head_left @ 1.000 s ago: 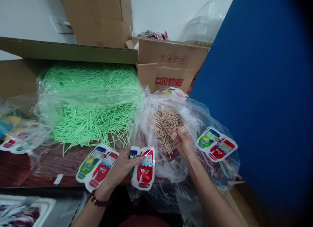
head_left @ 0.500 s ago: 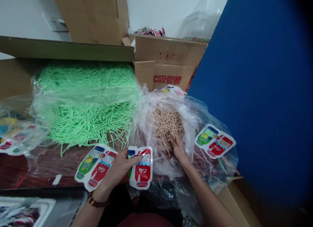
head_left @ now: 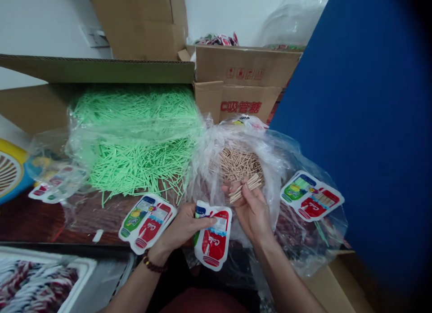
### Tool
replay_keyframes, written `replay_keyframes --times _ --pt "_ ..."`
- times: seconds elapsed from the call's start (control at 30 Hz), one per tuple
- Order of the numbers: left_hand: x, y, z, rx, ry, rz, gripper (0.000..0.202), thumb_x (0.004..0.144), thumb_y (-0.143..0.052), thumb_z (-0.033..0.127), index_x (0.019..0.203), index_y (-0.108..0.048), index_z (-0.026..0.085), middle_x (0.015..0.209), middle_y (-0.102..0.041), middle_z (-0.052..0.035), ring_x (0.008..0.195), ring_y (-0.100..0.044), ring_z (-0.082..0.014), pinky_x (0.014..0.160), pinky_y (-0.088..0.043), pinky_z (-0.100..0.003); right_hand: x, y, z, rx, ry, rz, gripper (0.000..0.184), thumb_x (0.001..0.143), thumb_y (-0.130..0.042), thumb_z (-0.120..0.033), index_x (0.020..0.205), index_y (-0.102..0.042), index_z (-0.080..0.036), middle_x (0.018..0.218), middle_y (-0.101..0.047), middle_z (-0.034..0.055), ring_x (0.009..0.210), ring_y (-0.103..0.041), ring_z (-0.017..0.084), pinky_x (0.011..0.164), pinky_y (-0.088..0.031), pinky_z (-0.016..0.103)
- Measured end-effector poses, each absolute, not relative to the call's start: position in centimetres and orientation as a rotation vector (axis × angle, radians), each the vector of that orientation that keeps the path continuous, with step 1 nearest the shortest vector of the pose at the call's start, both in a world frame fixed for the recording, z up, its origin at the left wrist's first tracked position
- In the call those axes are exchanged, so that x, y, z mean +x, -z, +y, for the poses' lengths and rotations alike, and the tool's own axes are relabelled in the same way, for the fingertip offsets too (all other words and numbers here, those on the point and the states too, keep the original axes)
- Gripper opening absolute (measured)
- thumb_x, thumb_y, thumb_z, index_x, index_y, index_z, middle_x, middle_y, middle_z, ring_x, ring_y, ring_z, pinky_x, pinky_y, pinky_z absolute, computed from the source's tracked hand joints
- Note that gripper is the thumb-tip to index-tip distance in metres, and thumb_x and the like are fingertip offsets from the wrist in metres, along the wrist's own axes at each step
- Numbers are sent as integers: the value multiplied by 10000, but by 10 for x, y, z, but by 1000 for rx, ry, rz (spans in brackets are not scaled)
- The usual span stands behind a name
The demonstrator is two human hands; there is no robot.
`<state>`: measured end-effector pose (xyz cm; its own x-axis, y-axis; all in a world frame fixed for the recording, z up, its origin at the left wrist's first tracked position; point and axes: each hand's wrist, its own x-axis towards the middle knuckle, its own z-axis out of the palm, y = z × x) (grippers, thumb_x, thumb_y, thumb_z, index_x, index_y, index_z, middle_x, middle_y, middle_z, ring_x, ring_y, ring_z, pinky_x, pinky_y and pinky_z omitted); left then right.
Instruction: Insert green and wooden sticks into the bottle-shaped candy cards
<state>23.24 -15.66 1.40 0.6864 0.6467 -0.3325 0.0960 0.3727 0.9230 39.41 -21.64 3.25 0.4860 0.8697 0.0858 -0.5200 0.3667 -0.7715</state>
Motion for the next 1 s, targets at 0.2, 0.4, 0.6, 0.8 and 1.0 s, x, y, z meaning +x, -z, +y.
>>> replay_keyframes --times 0.2,0.4,0.6,0.8,1.0 --pt "230 -17 -156 1128 -386 714 210 666 -773 310 798 -716 157 760 -721 -33 684 -650 -211 666 -488 -284 371 -28 -214 -810 -996 -552 165 825 -616 -354 942 -535 -272 733 -648 -26 907 -684 219 973 -460 449" --pt "233 -18 -157 1052 -430 687 295 625 -796 256 890 -687 186 795 -711 -16 726 -650 -209 699 -498 -284 368 -13 -213 -871 -1012 -562 161 856 -595 -350 981 -538 -266 761 -682 -19 989 -660 209 883 -512 364" --pt "233 -17 -158 1058 -436 680 304 635 -784 263 914 -696 183 825 -720 -19 749 -654 -220 716 -500 -294 370 -7 -216 -945 -1025 -542 181 860 -589 -362 1002 -547 -258 781 -696 -6 926 -679 230 825 -539 384" --pt "231 -16 -155 1091 -404 721 265 649 -790 306 866 -726 170 851 -737 -39 755 -673 -228 724 -512 -301 377 0 -223 -925 -1095 -601 177 857 -598 -363 986 -568 -246 957 -720 36 1002 -653 245 848 -526 396" --pt "234 -13 -148 1193 -486 732 218 677 -783 302 816 -723 145 771 -732 -19 686 -650 -171 664 -491 -249 389 -11 -218 -914 -1226 -821 206 836 -635 -324 1023 -599 -246 1230 -632 41 1103 -609 234 939 -488 399"
